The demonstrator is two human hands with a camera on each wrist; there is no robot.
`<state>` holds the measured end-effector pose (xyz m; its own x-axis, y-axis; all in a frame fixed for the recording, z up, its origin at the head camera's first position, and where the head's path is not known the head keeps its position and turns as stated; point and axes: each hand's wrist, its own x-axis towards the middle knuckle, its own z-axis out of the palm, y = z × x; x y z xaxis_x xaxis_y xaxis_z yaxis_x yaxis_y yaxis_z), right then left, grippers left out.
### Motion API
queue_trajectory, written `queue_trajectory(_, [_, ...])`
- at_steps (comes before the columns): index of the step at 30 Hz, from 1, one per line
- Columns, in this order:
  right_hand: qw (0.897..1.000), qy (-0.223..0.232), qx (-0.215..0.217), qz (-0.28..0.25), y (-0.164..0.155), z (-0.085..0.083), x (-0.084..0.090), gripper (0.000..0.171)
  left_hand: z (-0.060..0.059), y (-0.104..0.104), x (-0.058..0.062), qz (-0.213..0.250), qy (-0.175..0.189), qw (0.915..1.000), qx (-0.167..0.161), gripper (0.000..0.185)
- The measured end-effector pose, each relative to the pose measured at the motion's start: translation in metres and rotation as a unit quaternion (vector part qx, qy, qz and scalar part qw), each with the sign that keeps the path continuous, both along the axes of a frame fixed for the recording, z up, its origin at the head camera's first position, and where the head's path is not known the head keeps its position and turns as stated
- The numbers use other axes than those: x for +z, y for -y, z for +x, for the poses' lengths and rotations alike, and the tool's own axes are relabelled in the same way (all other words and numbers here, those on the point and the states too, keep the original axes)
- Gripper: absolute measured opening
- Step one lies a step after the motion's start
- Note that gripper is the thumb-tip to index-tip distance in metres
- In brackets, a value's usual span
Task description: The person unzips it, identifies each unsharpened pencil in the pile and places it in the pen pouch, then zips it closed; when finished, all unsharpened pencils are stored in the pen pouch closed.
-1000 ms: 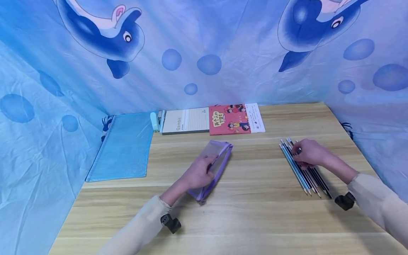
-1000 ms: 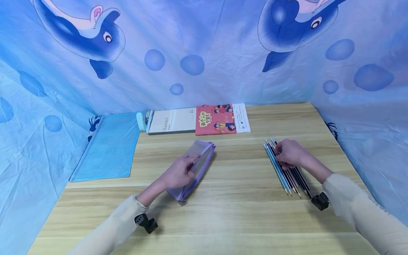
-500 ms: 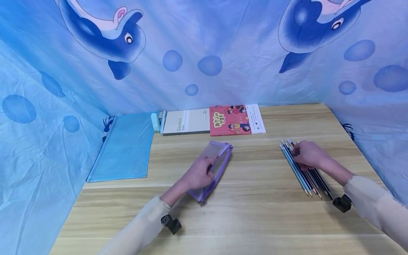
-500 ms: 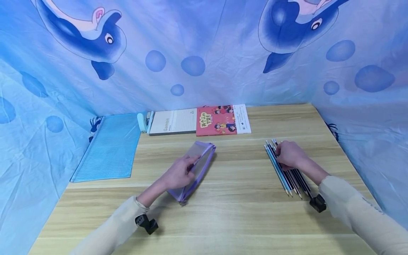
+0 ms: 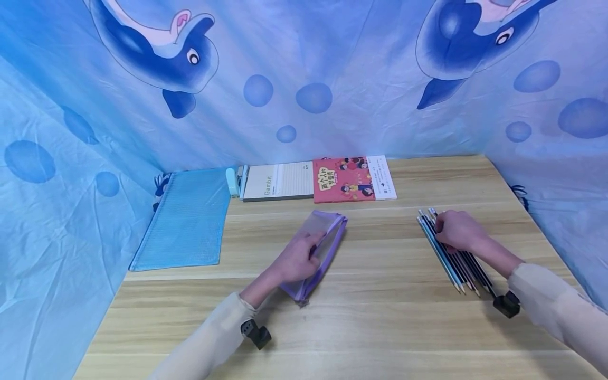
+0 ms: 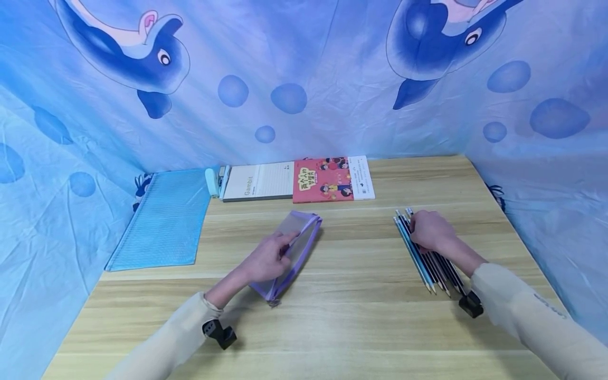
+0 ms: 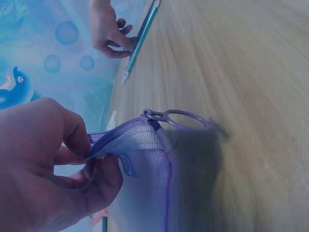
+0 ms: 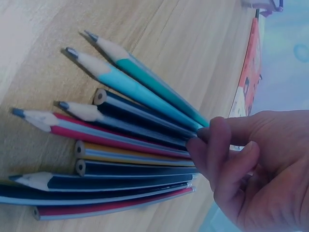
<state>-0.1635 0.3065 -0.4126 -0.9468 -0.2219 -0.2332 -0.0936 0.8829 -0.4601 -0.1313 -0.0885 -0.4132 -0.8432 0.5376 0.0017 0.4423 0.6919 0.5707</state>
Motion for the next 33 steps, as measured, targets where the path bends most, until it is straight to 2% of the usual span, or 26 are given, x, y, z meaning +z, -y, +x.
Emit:
queue_trajectory(8, [1.0,0.008,0.001,-0.012,0.002,0.001,-0.002,0.006,0.0,-0.001,-0.001,-0.001,0.008,1.0,0.002,0.074])
queue_trajectory(20, [0.999,0.016,0.006,0.034,0.007,-0.006,-0.005,0.007,-0.001,-0.001,-0.001,-0.002,0.013,0.9999,0.004,0.073])
queue_trajectory(24, [1.0,0.013,0.001,0.017,0.006,-0.008,0.001,0.012,-0.001,-0.002,0.0,-0.002,0.017,0.9998,0.006,0.073])
queue_trajectory(28, [1.0,-0.009,-0.003,-0.003,0.004,-0.01,0.009,0.018,-0.001,-0.002,0.001,0.002,0.021,0.9997,0.009,0.073])
queue_trajectory(33, [0.998,-0.021,-0.022,-0.05,0.007,-0.01,0.02,0.02,-0.002,-0.003,0.001,0.013,0.036,0.9992,0.015,0.073])
